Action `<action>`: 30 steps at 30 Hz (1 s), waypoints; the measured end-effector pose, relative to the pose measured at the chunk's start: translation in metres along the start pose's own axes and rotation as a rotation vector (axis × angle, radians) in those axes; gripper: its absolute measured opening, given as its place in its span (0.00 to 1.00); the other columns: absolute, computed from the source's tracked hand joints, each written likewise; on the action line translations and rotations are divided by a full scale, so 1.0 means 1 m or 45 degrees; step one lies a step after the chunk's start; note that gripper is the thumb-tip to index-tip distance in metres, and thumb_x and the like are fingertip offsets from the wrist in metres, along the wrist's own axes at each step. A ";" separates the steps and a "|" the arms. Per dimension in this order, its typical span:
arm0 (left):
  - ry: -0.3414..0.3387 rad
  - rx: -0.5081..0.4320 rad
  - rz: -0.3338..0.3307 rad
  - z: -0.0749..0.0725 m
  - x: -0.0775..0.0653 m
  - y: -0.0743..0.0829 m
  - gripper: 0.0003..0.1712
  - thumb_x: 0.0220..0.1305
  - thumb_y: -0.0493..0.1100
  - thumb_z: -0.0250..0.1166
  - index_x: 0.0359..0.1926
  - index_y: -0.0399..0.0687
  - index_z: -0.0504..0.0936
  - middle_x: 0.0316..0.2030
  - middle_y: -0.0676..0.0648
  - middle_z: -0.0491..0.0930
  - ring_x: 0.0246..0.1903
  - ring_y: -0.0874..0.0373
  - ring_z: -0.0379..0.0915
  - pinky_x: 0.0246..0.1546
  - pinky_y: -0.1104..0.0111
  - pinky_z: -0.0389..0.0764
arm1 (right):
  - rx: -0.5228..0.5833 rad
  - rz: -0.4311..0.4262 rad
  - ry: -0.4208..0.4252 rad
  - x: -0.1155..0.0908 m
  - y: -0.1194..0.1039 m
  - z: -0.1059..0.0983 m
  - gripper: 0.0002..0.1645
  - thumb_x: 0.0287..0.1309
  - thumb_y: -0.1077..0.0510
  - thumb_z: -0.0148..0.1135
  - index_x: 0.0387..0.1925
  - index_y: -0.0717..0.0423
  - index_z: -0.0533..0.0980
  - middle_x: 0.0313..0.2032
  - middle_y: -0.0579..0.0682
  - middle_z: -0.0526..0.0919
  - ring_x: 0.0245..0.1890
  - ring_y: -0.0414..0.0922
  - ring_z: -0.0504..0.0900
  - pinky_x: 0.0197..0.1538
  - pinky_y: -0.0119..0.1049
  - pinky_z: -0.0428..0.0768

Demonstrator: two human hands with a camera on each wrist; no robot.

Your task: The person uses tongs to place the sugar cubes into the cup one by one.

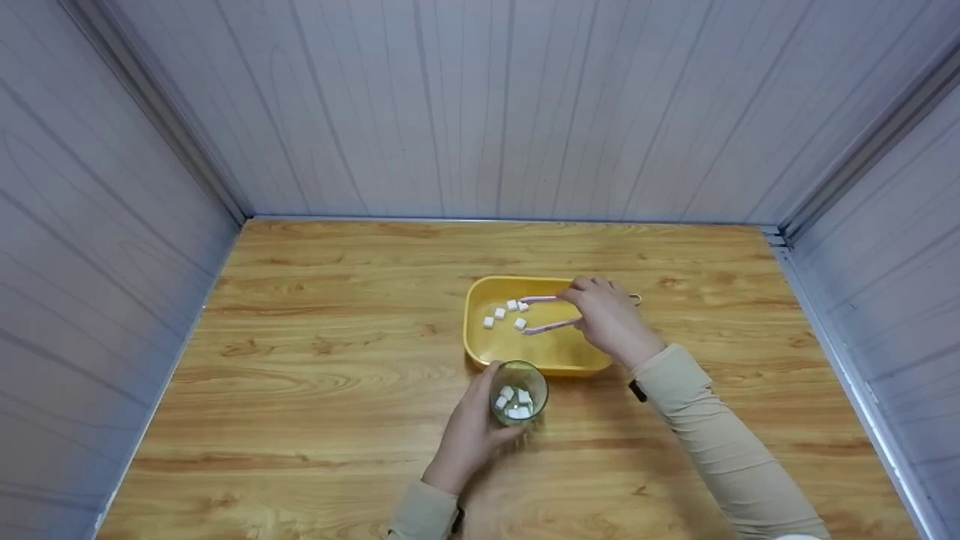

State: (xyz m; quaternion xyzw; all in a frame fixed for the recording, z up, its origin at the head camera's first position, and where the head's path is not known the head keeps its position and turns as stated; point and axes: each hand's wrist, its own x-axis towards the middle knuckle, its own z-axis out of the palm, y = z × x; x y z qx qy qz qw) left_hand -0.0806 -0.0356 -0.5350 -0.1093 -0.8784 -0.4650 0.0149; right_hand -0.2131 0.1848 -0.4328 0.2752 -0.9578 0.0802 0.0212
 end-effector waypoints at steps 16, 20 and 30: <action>-0.010 -0.004 -0.013 -0.001 0.000 0.000 0.57 0.45 0.46 0.78 0.72 0.44 0.54 0.64 0.42 0.64 0.62 0.48 0.63 0.61 0.54 0.66 | -0.033 0.033 -0.105 0.015 0.003 0.011 0.26 0.48 0.63 0.73 0.52 0.52 0.80 0.45 0.52 0.78 0.47 0.55 0.73 0.50 0.55 0.72; -0.009 -0.004 -0.006 -0.001 0.000 0.000 0.57 0.45 0.45 0.78 0.72 0.44 0.55 0.64 0.42 0.64 0.62 0.47 0.63 0.61 0.54 0.67 | -0.063 0.024 -0.118 0.016 0.002 0.014 0.24 0.49 0.63 0.72 0.50 0.52 0.81 0.45 0.52 0.78 0.45 0.55 0.73 0.50 0.54 0.71; -0.011 -0.007 -0.009 0.000 0.000 0.000 0.57 0.44 0.45 0.78 0.72 0.43 0.55 0.63 0.43 0.65 0.62 0.49 0.63 0.62 0.55 0.66 | -0.074 -0.004 -0.131 0.018 0.001 0.024 0.20 0.50 0.64 0.71 0.47 0.51 0.83 0.44 0.51 0.80 0.45 0.55 0.73 0.54 0.57 0.71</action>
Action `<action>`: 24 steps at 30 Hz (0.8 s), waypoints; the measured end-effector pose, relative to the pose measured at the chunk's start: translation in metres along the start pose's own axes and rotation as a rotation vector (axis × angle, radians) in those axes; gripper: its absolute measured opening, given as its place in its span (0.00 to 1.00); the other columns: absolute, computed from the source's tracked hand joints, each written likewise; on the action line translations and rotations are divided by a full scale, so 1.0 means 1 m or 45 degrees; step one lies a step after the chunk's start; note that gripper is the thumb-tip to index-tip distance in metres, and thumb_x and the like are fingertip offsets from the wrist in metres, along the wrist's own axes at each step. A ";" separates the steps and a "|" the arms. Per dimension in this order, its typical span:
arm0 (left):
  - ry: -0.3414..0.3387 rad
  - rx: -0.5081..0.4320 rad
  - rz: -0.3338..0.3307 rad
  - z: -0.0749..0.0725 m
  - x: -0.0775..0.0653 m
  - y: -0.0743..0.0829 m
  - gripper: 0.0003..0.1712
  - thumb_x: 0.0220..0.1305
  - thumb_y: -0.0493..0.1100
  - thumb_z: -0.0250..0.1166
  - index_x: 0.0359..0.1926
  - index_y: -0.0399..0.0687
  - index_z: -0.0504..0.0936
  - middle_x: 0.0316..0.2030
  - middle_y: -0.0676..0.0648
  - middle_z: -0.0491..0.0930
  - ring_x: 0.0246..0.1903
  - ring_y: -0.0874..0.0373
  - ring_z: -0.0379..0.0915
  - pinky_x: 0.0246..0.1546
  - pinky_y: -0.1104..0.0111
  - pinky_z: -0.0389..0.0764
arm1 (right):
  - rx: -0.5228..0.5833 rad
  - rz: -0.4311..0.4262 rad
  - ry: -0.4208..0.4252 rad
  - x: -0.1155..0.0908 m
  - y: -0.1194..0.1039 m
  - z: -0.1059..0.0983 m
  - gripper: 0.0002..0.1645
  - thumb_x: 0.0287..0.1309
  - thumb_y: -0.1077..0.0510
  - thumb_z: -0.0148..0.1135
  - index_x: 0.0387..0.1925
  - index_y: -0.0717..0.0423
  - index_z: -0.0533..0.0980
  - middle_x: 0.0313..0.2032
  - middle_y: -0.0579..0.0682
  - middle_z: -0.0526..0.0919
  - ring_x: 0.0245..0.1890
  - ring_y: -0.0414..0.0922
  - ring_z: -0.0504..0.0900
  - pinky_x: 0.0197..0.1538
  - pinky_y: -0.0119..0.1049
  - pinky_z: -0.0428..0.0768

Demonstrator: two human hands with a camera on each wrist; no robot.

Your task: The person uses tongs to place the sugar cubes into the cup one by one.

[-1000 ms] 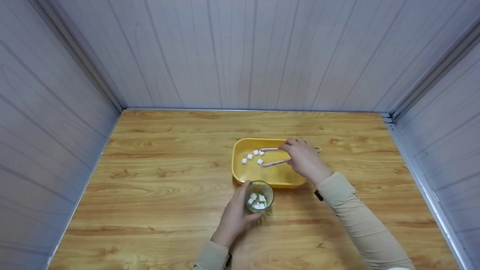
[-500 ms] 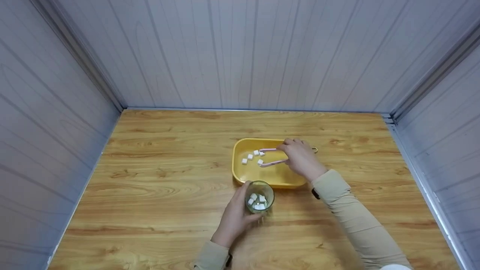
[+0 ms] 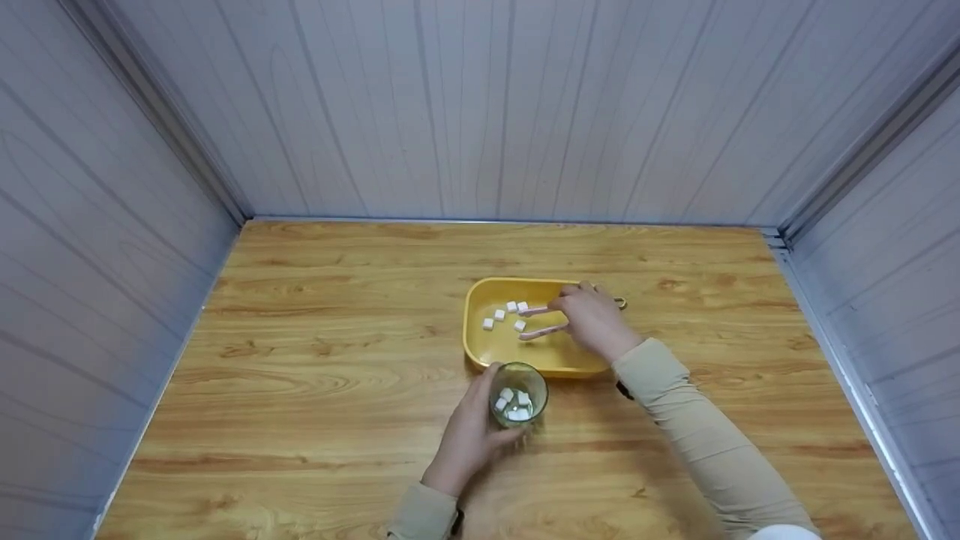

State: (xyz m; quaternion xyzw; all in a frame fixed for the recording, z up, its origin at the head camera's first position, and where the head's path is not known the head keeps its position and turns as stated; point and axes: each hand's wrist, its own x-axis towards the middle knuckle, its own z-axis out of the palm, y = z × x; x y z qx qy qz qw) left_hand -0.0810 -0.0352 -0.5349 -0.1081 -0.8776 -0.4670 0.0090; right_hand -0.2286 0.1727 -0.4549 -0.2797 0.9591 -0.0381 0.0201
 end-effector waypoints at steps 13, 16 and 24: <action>-0.005 0.008 -0.021 0.001 -0.001 0.001 0.58 0.43 0.44 0.79 0.72 0.44 0.55 0.63 0.44 0.65 0.62 0.50 0.63 0.61 0.55 0.67 | -0.006 -0.003 0.015 0.002 -0.004 0.008 0.17 0.52 0.67 0.69 0.45 0.51 0.84 0.42 0.50 0.80 0.44 0.55 0.73 0.54 0.56 0.70; -0.008 0.004 -0.036 0.001 0.000 0.001 0.58 0.43 0.44 0.79 0.72 0.45 0.55 0.63 0.44 0.65 0.62 0.51 0.63 0.61 0.56 0.67 | -0.013 -0.006 0.017 0.002 -0.005 0.009 0.16 0.52 0.66 0.69 0.43 0.51 0.85 0.41 0.50 0.80 0.43 0.55 0.73 0.53 0.55 0.71; 0.002 0.014 -0.017 0.001 0.001 -0.001 0.58 0.43 0.45 0.79 0.72 0.45 0.55 0.63 0.43 0.65 0.61 0.49 0.63 0.62 0.55 0.66 | -0.026 -0.023 0.049 0.002 -0.005 0.010 0.16 0.55 0.70 0.64 0.41 0.50 0.86 0.39 0.50 0.82 0.41 0.54 0.75 0.50 0.54 0.73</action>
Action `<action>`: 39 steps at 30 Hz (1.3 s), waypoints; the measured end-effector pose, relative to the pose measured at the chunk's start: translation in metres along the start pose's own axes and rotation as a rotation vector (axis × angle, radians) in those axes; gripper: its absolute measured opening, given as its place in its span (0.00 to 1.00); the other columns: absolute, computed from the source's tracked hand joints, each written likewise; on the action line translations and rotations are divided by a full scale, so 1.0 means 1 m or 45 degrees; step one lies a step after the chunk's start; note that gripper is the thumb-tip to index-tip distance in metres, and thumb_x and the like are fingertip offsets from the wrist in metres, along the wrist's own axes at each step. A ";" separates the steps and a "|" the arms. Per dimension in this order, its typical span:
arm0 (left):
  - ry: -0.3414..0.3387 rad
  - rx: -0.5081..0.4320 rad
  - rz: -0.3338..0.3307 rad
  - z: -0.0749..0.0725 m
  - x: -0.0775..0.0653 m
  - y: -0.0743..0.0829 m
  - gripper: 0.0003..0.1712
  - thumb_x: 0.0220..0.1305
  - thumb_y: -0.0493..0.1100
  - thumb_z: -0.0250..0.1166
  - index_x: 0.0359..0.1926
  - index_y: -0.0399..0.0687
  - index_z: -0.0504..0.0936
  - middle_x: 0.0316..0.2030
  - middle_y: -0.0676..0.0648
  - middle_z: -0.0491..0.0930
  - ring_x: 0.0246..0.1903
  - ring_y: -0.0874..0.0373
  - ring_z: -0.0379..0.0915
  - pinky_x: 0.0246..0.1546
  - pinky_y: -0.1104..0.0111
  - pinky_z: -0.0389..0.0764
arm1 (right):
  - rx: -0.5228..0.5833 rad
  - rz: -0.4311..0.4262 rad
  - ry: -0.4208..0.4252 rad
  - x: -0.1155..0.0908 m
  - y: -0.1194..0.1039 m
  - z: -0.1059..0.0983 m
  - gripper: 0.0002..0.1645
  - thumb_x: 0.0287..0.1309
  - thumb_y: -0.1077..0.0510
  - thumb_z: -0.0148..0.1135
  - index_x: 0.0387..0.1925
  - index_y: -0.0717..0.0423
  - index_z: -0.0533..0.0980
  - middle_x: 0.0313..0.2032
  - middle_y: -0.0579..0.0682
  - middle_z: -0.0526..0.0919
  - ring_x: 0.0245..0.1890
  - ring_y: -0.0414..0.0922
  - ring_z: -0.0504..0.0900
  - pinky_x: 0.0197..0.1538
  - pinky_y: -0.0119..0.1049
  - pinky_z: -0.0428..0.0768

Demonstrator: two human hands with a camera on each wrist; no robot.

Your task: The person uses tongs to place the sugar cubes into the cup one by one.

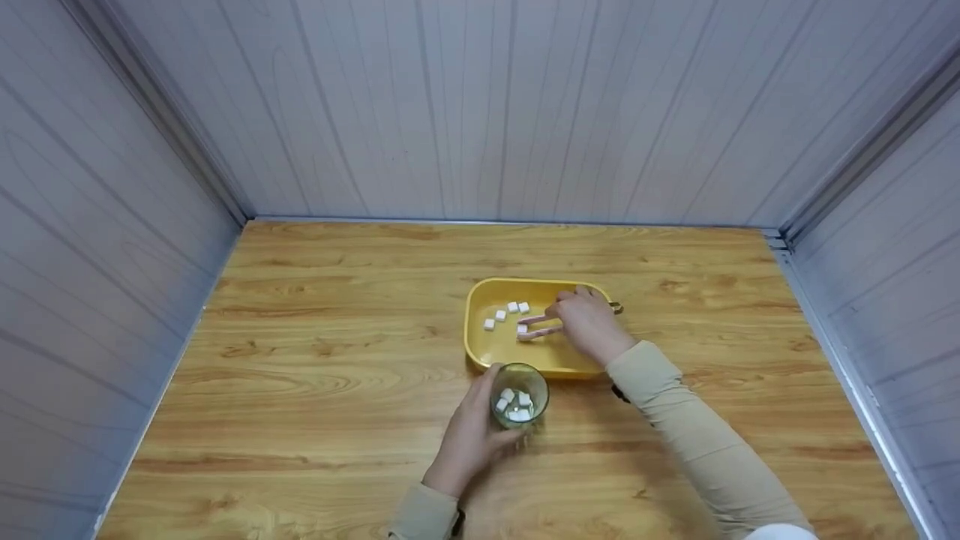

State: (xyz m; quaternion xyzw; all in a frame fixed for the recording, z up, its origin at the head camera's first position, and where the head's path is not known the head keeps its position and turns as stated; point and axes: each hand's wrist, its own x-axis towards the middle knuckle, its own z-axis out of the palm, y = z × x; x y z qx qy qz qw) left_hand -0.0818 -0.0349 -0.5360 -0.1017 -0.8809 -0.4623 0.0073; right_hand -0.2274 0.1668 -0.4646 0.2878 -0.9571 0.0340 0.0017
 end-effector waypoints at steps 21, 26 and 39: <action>0.002 -0.007 0.023 -0.001 -0.001 0.001 0.58 0.44 0.44 0.79 0.72 0.46 0.54 0.63 0.43 0.65 0.62 0.49 0.63 0.62 0.55 0.66 | 0.010 -0.017 0.017 -0.001 0.000 0.001 0.16 0.54 0.70 0.64 0.39 0.49 0.86 0.38 0.50 0.82 0.38 0.53 0.75 0.44 0.51 0.74; 0.019 -0.009 0.036 -0.001 -0.001 0.001 0.57 0.43 0.44 0.79 0.71 0.45 0.55 0.63 0.43 0.65 0.62 0.49 0.63 0.62 0.55 0.66 | 0.020 -0.023 0.027 -0.001 0.000 0.001 0.17 0.54 0.72 0.62 0.39 0.50 0.86 0.36 0.50 0.82 0.37 0.53 0.74 0.43 0.51 0.74; 0.008 -0.009 0.025 -0.001 -0.001 0.001 0.57 0.44 0.44 0.79 0.71 0.45 0.55 0.62 0.43 0.66 0.61 0.50 0.64 0.61 0.56 0.67 | -0.026 -0.038 0.066 -0.002 0.001 0.004 0.16 0.52 0.69 0.65 0.38 0.49 0.86 0.37 0.49 0.82 0.36 0.54 0.74 0.41 0.49 0.74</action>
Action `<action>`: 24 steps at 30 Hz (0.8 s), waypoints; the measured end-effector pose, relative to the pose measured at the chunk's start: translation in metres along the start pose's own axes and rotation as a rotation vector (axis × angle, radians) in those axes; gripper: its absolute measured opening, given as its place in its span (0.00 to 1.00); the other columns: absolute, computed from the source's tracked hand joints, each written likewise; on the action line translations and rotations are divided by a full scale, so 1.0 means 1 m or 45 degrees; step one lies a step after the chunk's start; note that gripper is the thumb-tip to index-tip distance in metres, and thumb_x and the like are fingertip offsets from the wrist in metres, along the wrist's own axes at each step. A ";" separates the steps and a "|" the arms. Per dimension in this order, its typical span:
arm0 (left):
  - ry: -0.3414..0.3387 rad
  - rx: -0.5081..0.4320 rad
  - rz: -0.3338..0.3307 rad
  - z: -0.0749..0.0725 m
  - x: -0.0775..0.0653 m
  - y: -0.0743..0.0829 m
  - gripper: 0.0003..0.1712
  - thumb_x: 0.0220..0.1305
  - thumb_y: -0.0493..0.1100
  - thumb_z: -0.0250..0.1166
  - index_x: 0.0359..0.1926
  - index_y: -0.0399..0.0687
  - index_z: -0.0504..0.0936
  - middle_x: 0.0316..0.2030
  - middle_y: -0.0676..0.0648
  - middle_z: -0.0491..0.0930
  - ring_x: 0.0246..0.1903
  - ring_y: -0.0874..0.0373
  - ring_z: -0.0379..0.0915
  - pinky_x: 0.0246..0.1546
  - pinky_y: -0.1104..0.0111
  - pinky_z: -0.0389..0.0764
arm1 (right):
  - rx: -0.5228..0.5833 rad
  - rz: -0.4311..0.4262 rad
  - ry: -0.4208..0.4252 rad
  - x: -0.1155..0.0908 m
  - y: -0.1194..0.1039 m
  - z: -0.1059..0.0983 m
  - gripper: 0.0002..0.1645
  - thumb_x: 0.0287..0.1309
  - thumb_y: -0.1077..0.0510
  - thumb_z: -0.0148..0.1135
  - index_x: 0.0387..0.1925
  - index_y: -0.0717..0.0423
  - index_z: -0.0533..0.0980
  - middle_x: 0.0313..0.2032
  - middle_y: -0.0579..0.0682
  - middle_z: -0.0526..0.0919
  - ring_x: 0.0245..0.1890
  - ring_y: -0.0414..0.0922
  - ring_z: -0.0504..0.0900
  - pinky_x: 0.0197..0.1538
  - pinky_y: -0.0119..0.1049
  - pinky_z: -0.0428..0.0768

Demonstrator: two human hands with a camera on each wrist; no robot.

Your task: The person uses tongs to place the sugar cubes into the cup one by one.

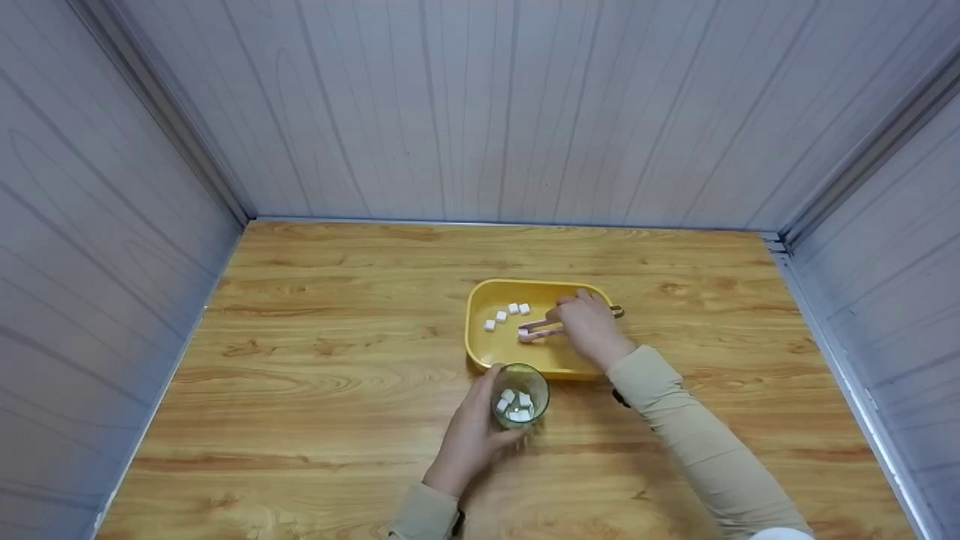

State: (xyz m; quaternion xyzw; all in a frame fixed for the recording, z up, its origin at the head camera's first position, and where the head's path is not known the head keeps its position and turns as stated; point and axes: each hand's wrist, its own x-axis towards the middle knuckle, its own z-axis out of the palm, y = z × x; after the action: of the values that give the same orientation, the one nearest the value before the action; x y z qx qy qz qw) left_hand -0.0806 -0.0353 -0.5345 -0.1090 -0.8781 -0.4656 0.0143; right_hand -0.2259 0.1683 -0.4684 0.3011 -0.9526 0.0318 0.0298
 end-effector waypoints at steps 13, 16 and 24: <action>-0.041 -0.016 -0.051 -0.001 0.000 0.000 0.57 0.45 0.45 0.78 0.72 0.47 0.54 0.65 0.42 0.63 0.63 0.49 0.61 0.63 0.55 0.65 | 0.059 0.048 -0.008 -0.006 0.004 -0.001 0.17 0.50 0.69 0.69 0.41 0.50 0.86 0.41 0.49 0.83 0.41 0.55 0.76 0.50 0.52 0.75; -0.044 -0.017 -0.055 -0.001 0.000 0.001 0.57 0.45 0.45 0.78 0.72 0.46 0.54 0.65 0.42 0.62 0.63 0.49 0.60 0.63 0.55 0.64 | 0.085 0.063 -0.014 -0.007 0.005 -0.004 0.17 0.49 0.69 0.69 0.42 0.51 0.85 0.42 0.50 0.83 0.45 0.58 0.77 0.54 0.57 0.72; -0.036 -0.025 -0.055 -0.002 0.000 0.002 0.57 0.44 0.44 0.78 0.72 0.46 0.54 0.65 0.41 0.63 0.63 0.48 0.61 0.63 0.55 0.64 | 0.115 0.077 -0.015 -0.010 0.006 -0.005 0.18 0.49 0.69 0.70 0.43 0.52 0.85 0.46 0.52 0.83 0.49 0.59 0.76 0.59 0.58 0.69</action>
State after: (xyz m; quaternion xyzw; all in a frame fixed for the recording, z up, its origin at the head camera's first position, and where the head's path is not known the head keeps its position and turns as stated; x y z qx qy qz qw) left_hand -0.0807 -0.0357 -0.5321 -0.0969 -0.8757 -0.4730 -0.0094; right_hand -0.2209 0.1793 -0.4640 0.2736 -0.9590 0.0739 0.0095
